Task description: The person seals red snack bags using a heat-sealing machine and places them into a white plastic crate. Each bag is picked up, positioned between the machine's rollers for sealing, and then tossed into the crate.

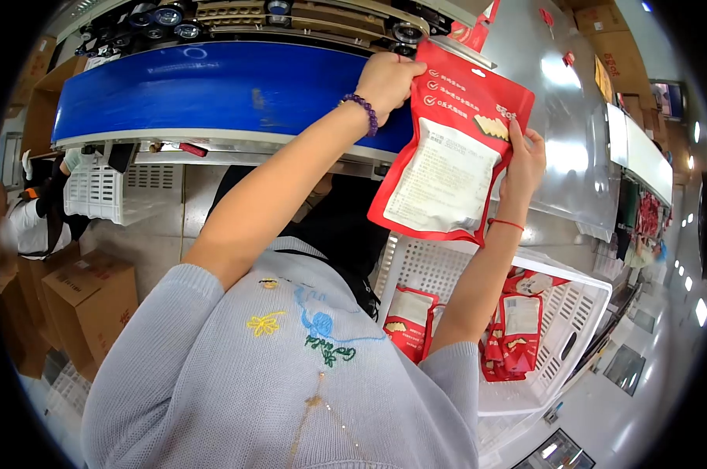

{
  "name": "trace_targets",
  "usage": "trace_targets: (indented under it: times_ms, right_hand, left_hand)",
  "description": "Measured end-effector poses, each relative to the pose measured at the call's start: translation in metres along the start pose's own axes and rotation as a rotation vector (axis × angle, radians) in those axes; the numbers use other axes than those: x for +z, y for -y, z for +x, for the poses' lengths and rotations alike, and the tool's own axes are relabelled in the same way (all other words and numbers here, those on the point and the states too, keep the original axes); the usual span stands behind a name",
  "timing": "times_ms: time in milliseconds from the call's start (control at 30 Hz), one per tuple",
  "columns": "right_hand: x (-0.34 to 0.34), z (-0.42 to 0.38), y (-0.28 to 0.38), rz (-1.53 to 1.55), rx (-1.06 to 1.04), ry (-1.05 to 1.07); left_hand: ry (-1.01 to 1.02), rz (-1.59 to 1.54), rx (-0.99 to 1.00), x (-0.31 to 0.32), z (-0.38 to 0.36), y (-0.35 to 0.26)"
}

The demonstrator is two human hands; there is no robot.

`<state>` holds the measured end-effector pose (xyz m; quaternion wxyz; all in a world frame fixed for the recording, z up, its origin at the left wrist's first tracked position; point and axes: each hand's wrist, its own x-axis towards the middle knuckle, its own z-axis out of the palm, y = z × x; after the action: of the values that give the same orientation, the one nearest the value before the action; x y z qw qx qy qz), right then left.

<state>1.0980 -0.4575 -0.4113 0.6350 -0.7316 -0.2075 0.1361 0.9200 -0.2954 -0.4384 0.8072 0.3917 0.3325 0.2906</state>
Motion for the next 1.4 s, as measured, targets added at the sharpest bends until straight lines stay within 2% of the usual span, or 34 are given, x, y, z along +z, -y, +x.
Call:
trace_targets:
  times_ms: [133, 233, 267, 333, 400, 467, 533, 600, 633, 667, 733, 800, 867, 900, 933, 1000, 1067, 1133, 1167, 1200, 1267, 1333, 1367, 1400]
  right_hand:
    - [0.031, 0.01, -0.008, -0.016, -0.023, 0.066]
    - [0.057, 0.001, -0.004, 0.006, 0.003, 0.101]
    - [0.055, -0.001, -0.002, -0.007, 0.031, 0.112]
    - [0.073, -0.001, -0.008, 0.031, 0.029, 0.127]
    - [0.084, 0.002, -0.015, -0.027, 0.06, 0.209]
    - [0.102, -0.017, -0.001, 0.028, 0.12, 0.264]
    - [0.113, -0.022, -0.01, -0.001, 0.05, 0.309]
    - [0.1, -0.037, -0.01, 0.222, -0.041, 0.391]
    - [0.086, -0.049, -0.002, 0.216, -0.066, 0.354]
    - [0.065, -0.063, 0.004, 0.204, -0.087, 0.313]
    - [0.016, -0.105, 0.006, 0.245, -0.056, 0.052]
    - [-0.042, -0.151, -0.033, 0.238, -0.105, -0.341]
    - [-0.105, -0.207, -0.086, 0.235, 0.063, -0.673]
    - [-0.14, -0.243, -0.118, 0.3, 0.138, -0.748]
    - [-0.169, -0.275, -0.138, 0.399, 0.35, -0.872]
    - [-0.213, -0.338, -0.179, 0.8, 0.416, -1.068]
    - [-0.252, -0.384, -0.223, 0.981, 0.395, -1.232]
    - [-0.283, -0.411, -0.257, 1.168, 0.383, -1.408]
    - [-0.294, -0.414, -0.262, 1.312, 0.449, -1.478]
    - [-0.306, -0.416, -0.271, 1.505, 0.478, -1.455]
    - [-0.311, -0.41, -0.286, 1.362, 0.422, -1.467]
    - [-0.29, -0.383, -0.273, 0.65, 0.428, -1.568]
    - [-0.258, -0.356, -0.228, 0.282, 0.379, -1.515]
    - [-0.266, -0.352, -0.243, 0.008, 0.204, -1.378]
  left_hand:
    - [-0.128, 0.196, 0.164, -0.035, 0.014, -0.005]
    - [-0.282, 0.481, 0.407, -0.062, 0.006, -0.009]
    - [-0.243, 0.614, 0.308, -0.07, -0.003, -0.013]
    - [-0.234, 0.794, 0.333, -0.097, -0.033, -0.031]
    - [-0.298, 0.769, 0.66, -0.116, -0.066, -0.036]
    - [-0.263, 0.761, 0.715, -0.121, -0.1, -0.05]
    - [-0.198, 0.703, 0.707, -0.114, -0.128, -0.062]
    - [-0.176, 0.679, 0.697, -0.092, -0.154, -0.068]
    - [-0.154, 0.671, 0.749, -0.083, -0.16, -0.066]
    - [-0.128, 0.656, 0.797, -0.074, -0.164, -0.062]
    - [0.055, 0.519, 0.662, -0.062, -0.172, -0.059]
    - [0.173, 0.435, 0.514, -0.052, -0.165, -0.045]
    - [0.253, 0.381, 0.379, -0.036, -0.16, -0.03]
    - [0.288, 0.355, 0.315, -0.031, -0.156, -0.022]
    - [0.317, 0.331, 0.252, -0.026, -0.154, -0.016]
    - [0.387, 0.373, 0.187, -0.012, -0.156, -0.011]
    - [0.498, 0.421, 0.155, -0.003, -0.158, -0.003]
    - [0.546, 0.497, 0.108, 0.004, -0.165, -0.004]
    - [0.568, 0.518, 0.103, 0.003, -0.167, -0.004]
    - [0.585, 0.541, 0.098, 0.0, -0.168, -0.003]
    - [0.598, 0.552, 0.087, -0.009, -0.167, 0.001]
    - [0.555, 0.59, 0.046, -0.017, -0.164, 0.005]
    - [0.541, 0.605, 0.036, -0.021, -0.161, 0.008]
    - [0.535, 0.6, 0.028, -0.025, -0.16, 0.011]
